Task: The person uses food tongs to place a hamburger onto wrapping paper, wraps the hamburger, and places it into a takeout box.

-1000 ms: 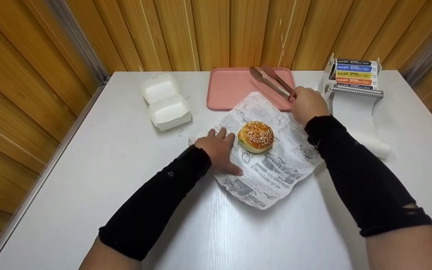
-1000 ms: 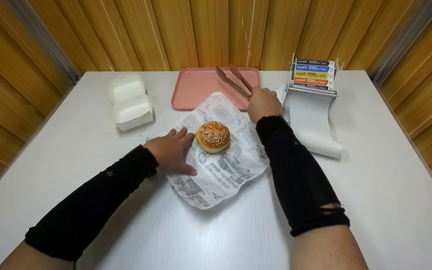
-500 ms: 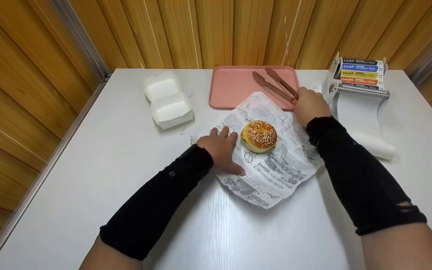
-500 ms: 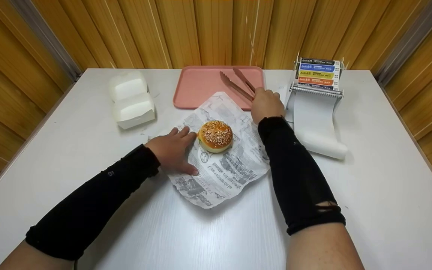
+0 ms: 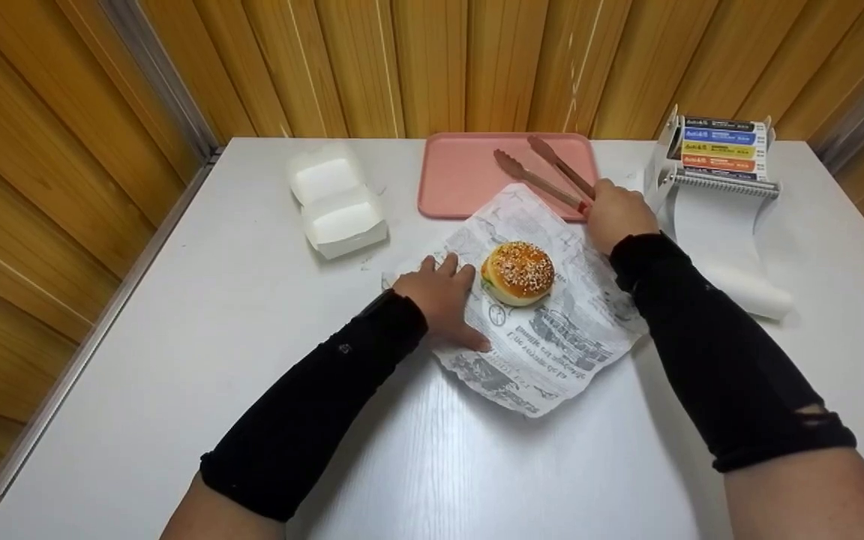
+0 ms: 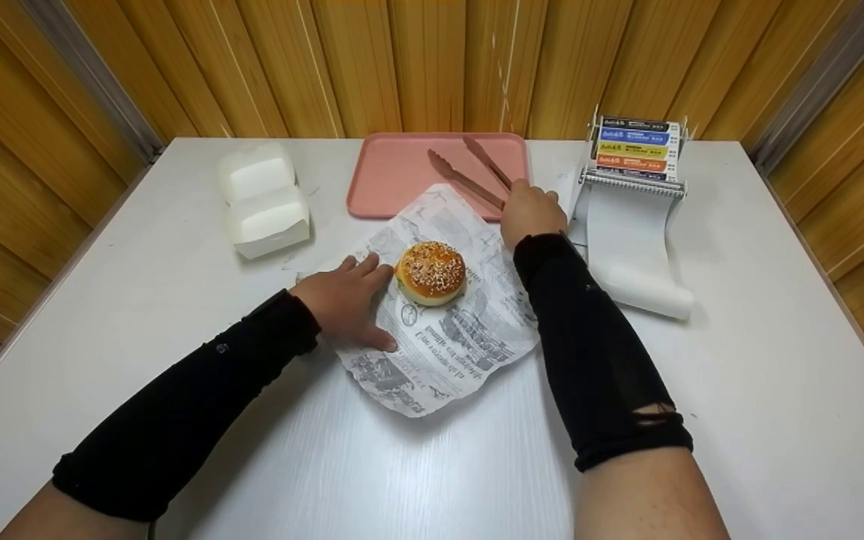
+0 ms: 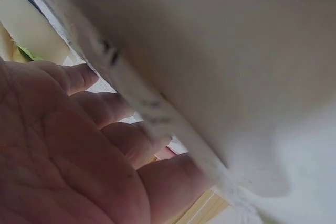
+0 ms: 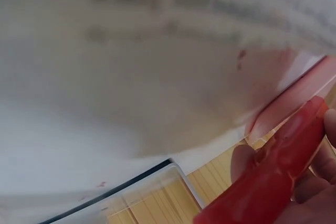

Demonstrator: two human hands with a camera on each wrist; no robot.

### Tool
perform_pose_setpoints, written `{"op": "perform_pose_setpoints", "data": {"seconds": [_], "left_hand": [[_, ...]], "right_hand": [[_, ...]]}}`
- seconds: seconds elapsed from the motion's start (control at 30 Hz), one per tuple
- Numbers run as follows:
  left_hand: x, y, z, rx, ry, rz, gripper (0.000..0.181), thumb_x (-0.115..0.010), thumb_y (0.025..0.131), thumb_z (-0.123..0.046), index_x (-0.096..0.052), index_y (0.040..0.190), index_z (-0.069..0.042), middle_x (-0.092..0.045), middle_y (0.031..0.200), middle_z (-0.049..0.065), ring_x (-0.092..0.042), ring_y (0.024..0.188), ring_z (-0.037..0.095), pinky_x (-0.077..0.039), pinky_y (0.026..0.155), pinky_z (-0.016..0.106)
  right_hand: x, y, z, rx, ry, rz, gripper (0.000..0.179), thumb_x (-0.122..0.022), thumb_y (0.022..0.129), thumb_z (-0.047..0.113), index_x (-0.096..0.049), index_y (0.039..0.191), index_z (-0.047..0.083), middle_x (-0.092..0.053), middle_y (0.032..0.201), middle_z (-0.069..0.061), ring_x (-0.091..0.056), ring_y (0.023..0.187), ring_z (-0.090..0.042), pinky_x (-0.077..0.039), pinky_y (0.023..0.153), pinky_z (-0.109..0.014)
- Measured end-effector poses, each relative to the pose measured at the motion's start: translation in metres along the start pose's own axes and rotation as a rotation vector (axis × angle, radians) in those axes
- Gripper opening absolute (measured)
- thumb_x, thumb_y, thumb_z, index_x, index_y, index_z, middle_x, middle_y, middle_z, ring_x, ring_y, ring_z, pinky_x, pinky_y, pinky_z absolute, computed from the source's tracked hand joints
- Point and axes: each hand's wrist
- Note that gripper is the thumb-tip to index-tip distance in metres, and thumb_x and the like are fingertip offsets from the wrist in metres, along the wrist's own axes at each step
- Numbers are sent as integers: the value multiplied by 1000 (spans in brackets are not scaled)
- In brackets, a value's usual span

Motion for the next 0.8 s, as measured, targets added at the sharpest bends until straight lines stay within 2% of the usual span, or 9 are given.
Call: {"op": "perform_pose_setpoints", "data": {"seconds": [0.37,0.5,0.63,0.73,0.8], "left_hand": [[0,1,1,-7,-12,-1,129,-67,77,-87,-15,170,-15,-8,177,16,-17,160,49,-41,116,67],[-1,1,1,-9,-20,-1,128,-67,77,-86,-15,170,-15,-8,177,16,-16,160,48,-40,116,67],[-2,3,2,-14,-20,0,129,-66,77,-87,-14,170,-15,-7,177,16,-15,160,49,-39,116,68],[-3,5,2,-12,-15,-2,129,-66,77,-88,-15,170,-16,-7,177,16,-16,161,48,-41,115,68],[-3,5,3,-13,-13,-5,128,-67,77,-87,-15,170,-15,-8,177,16,-16,160,48,-41,115,67]], "right_hand": [[3,-3,1,20,4,16,26,-55,105,13,-54,124,-5,-67,111,-32,-65,103,-54,-51,90,-66],[7,-7,8,23,11,-1,26,-56,105,14,-56,125,-3,-66,115,-28,-59,105,-52,-49,91,-64],[8,-13,16,15,77,-49,33,-53,105,14,-59,134,-1,-65,124,-24,-53,115,-47,-45,100,-63],[8,-19,23,23,132,-57,41,-51,106,14,-56,144,1,-64,134,-24,-50,125,-46,-41,109,-63],[7,-24,26,45,153,-52,43,-50,107,15,-54,147,0,-65,132,-24,-51,128,-47,-41,110,-62]]}}
Point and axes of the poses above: each hand's wrist, its own y-axis towards the middle knuckle, its own x-axis out of the back of the hand, z = x × y
